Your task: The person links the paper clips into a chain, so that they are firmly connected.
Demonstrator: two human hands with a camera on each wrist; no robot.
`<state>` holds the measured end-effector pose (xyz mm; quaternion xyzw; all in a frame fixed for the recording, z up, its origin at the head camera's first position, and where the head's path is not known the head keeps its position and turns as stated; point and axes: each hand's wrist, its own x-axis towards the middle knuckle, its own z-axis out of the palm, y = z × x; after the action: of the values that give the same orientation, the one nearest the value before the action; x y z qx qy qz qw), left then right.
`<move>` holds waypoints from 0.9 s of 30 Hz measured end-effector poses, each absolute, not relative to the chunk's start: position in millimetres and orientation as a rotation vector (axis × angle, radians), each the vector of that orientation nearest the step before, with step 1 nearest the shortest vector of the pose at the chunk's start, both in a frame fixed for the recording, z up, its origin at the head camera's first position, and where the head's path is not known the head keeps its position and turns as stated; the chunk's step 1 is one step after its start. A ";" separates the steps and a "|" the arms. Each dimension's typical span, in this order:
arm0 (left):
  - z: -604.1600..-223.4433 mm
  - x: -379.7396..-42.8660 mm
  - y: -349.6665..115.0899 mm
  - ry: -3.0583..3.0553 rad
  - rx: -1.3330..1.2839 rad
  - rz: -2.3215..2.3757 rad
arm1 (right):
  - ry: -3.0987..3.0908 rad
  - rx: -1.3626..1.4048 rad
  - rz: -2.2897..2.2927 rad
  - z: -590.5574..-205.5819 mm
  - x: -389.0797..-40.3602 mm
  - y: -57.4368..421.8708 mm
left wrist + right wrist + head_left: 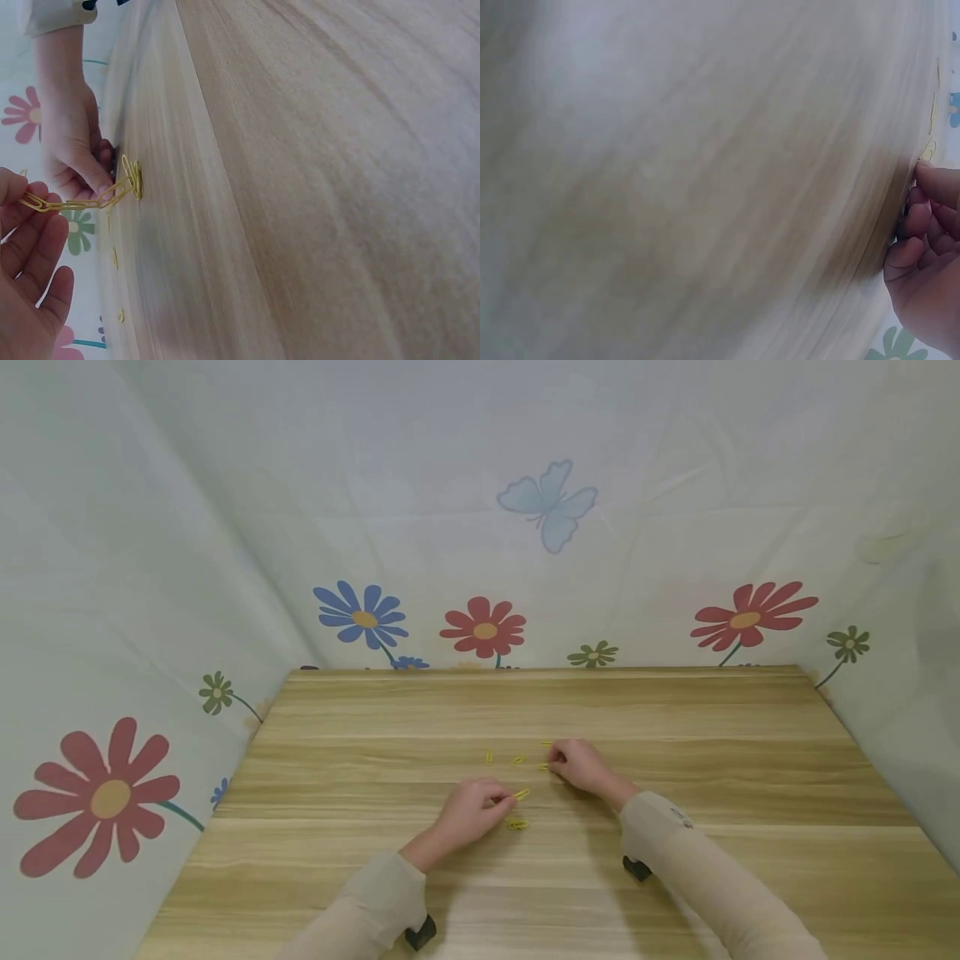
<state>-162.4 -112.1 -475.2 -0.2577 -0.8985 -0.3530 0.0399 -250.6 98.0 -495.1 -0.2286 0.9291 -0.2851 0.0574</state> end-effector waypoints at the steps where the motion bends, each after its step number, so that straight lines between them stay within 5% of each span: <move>1: -475.5 -162.5 -112.0 -2.754 -0.790 -1.082 | 2.814 -0.690 -0.871 -495.2 -250.2 98.1; 27: -474.2 -165.1 -109.6 -2.830 -0.747 -1.113 | 2.609 -0.656 -1.237 -468.6 -228.9 109.2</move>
<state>-165.1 -109.6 -474.2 -0.2385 -0.9038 -0.3554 0.0051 -228.9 109.2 -468.6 -0.2205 0.8776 -0.4160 0.0903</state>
